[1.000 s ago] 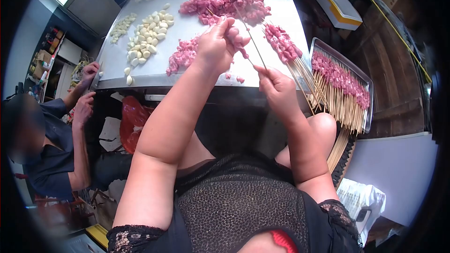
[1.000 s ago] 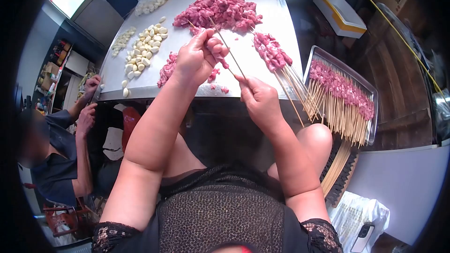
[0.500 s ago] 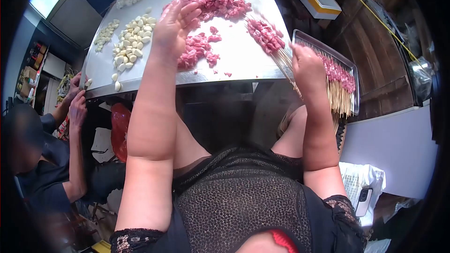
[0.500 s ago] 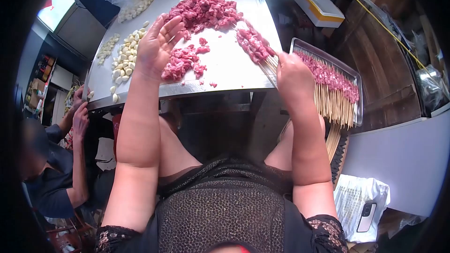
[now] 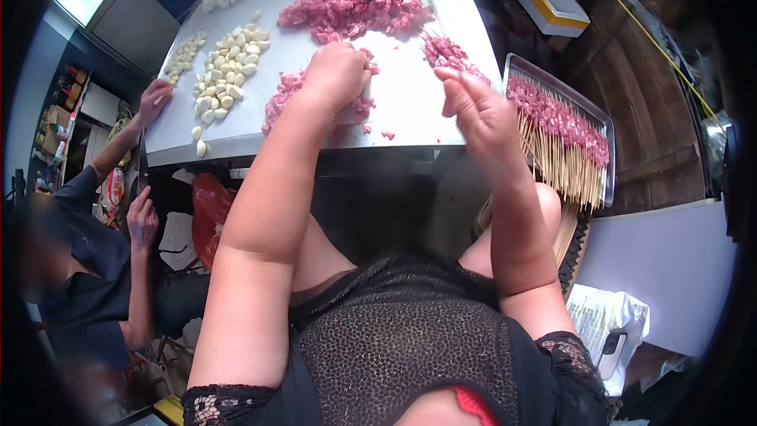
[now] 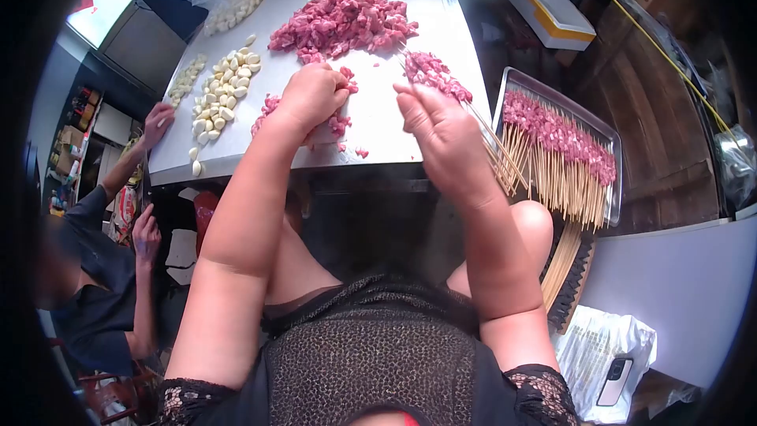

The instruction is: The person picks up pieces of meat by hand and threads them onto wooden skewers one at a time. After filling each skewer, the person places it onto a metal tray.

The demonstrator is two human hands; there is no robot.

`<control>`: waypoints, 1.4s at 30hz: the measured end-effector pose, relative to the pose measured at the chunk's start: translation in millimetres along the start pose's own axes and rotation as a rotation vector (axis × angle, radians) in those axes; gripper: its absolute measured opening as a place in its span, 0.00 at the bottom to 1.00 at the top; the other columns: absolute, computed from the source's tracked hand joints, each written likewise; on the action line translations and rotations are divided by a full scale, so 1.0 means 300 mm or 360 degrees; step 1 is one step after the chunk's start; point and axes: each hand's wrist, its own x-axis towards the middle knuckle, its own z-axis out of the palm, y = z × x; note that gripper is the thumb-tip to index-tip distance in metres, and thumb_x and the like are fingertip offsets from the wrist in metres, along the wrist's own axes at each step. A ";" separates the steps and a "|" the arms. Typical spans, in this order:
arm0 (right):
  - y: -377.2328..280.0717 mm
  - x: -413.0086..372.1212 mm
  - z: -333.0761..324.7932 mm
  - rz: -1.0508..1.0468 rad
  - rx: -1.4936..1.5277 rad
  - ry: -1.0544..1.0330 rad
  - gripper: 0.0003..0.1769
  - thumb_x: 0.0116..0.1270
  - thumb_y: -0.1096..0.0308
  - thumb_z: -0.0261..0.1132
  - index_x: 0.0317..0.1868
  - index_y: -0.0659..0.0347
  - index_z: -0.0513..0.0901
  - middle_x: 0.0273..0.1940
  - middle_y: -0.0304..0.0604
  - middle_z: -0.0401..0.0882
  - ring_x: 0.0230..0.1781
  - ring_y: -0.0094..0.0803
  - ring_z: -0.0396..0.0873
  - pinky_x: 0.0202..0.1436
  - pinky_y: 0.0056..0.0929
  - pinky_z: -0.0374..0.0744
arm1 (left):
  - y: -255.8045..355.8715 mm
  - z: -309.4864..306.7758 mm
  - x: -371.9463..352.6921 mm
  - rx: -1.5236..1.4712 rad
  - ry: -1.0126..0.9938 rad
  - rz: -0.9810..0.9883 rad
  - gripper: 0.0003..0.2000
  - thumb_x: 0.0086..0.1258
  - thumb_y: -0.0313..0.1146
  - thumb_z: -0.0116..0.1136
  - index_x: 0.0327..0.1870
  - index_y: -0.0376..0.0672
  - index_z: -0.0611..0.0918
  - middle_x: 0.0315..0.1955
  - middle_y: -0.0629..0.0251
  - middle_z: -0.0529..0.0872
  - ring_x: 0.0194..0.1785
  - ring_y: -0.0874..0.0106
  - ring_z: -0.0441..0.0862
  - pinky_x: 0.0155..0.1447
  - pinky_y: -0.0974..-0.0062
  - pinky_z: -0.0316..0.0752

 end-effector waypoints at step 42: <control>0.146 -0.047 0.147 -0.0158 0.0023 -0.0124 0.13 0.62 0.78 0.60 0.47 0.64 0.82 0.35 0.53 0.81 0.34 0.45 0.80 0.39 0.34 0.78 | -0.035 -0.102 -0.115 -0.3000 0.0393 -0.0740 0.11 0.76 0.32 0.46 0.48 0.34 0.76 0.42 0.54 0.84 0.47 0.66 0.83 0.55 0.66 0.80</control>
